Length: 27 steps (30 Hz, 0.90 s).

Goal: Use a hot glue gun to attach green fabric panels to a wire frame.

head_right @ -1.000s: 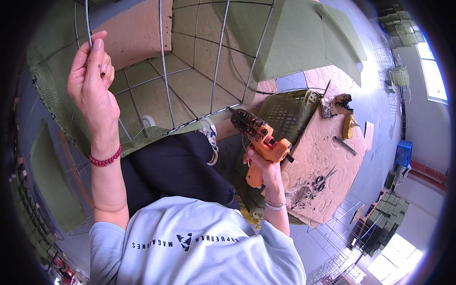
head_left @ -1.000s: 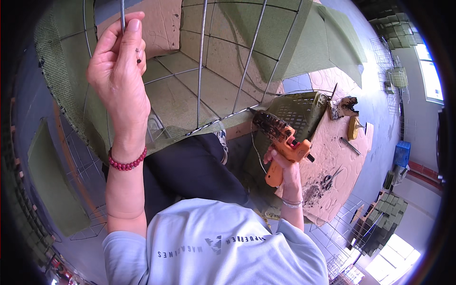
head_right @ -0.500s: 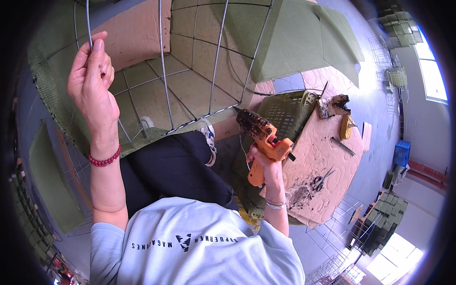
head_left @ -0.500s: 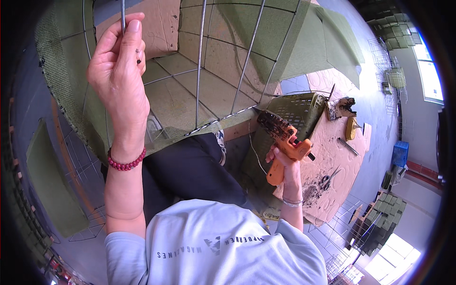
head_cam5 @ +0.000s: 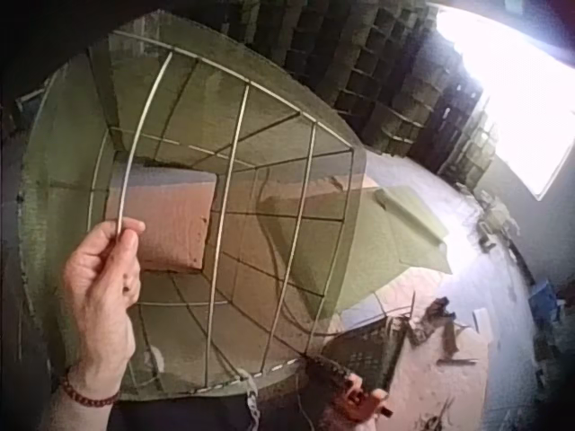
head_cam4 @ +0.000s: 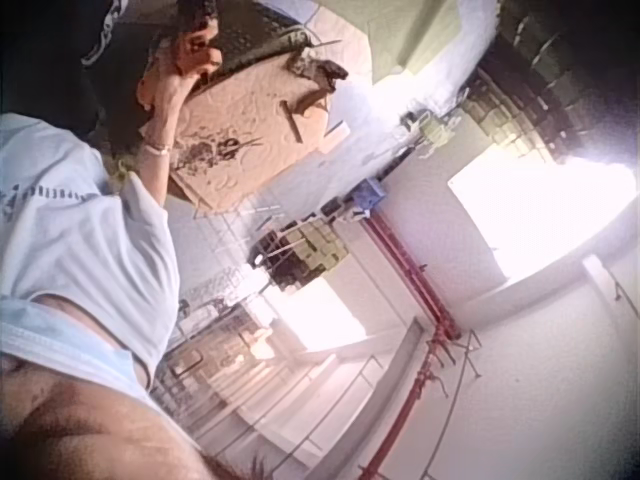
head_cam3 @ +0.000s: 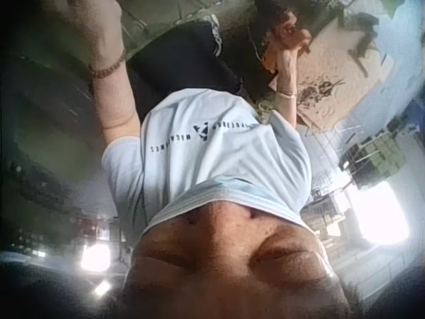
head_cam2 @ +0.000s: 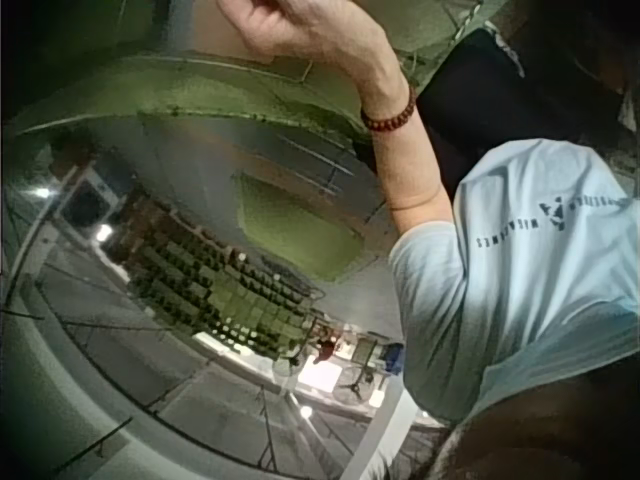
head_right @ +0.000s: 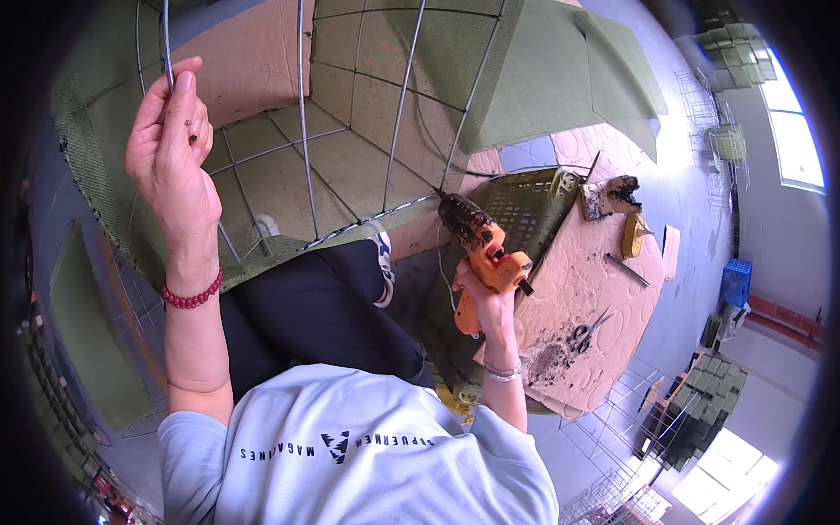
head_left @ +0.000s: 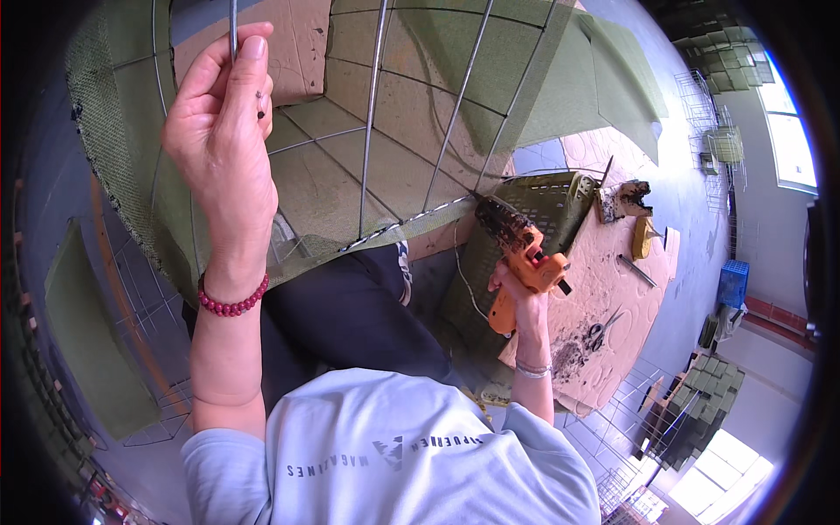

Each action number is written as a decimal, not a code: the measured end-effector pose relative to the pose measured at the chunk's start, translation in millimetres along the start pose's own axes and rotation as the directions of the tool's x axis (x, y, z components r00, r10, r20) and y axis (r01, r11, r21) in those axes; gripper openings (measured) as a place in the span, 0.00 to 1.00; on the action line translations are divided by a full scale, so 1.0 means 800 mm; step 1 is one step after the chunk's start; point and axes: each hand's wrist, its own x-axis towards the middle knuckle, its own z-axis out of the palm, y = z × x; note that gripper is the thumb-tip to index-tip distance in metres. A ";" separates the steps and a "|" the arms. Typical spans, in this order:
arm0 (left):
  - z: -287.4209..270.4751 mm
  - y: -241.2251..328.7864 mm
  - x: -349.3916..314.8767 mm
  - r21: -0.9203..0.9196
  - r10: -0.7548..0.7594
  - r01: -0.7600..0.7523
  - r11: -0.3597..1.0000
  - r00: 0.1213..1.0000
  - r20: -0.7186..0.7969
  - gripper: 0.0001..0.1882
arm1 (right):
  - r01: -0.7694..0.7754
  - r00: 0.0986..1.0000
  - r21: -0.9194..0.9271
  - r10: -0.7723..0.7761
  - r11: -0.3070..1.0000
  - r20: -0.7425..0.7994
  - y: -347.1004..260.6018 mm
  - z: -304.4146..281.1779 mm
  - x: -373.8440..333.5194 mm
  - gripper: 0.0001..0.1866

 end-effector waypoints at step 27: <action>0.006 0.000 -0.006 -0.004 -0.014 0.014 1.000 0.999 0.031 0.09 | -0.022 0.999 -0.016 0.021 1.000 -0.038 -0.003 -0.007 -0.002 0.13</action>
